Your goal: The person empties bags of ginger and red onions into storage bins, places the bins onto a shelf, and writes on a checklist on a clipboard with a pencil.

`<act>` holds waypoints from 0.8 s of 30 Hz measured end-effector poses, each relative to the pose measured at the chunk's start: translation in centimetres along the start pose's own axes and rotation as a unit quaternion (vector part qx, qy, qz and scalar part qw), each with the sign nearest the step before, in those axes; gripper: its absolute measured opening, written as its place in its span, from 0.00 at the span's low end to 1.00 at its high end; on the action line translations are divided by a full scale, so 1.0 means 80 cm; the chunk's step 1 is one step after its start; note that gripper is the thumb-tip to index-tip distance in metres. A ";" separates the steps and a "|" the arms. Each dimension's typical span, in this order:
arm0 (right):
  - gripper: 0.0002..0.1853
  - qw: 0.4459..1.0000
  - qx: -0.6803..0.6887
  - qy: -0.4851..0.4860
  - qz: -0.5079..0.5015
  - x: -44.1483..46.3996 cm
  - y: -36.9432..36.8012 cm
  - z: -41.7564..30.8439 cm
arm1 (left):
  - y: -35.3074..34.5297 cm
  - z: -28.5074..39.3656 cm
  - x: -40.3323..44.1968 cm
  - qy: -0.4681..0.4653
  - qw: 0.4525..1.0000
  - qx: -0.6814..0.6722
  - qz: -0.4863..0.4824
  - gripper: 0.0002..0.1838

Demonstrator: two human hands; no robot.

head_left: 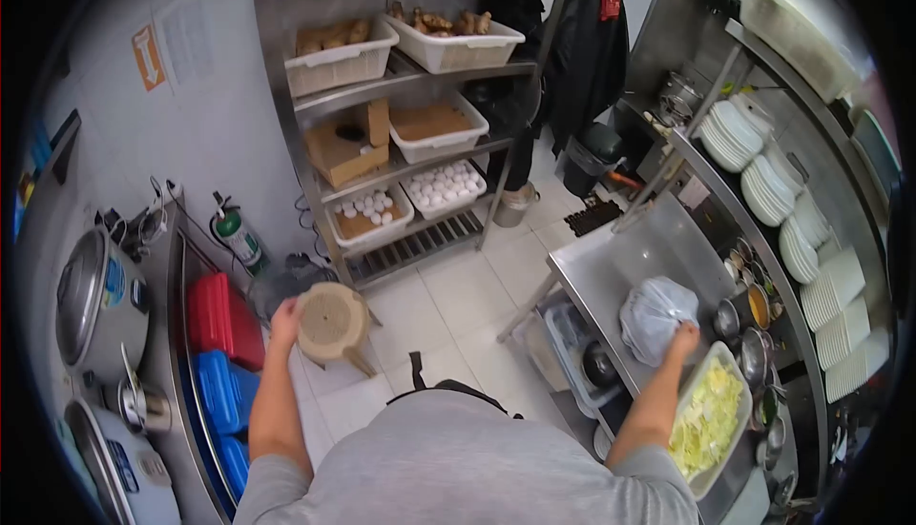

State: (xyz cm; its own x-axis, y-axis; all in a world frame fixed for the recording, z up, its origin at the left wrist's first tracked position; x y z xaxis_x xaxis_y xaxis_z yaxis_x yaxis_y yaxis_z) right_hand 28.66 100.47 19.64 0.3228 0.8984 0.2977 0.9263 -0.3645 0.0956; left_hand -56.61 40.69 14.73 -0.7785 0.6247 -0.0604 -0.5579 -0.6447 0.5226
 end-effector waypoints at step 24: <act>0.16 0.777 0.065 0.264 -0.568 -0.314 -0.744 -0.548 | 0.006 0.649 0.285 -0.350 0.844 0.393 0.106 0.19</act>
State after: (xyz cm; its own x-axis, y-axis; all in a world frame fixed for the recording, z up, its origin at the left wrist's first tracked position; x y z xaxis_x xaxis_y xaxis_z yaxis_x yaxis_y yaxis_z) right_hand -43.07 88.87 48.12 -0.8096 0.3856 0.4426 0.5791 0.6483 0.4944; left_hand -59.70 77.51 57.77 -0.3234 0.8165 0.4783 0.1492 -0.4551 0.8779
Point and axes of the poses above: each hand's wrist, its own x-axis towards the middle knuckle, its own y-axis out of the back of the hand, z = x × y, the point moved 10 cm from there along x, towards the middle knuckle, and after that the axes turned 12 degrees about -z, right-handed, at the moved point
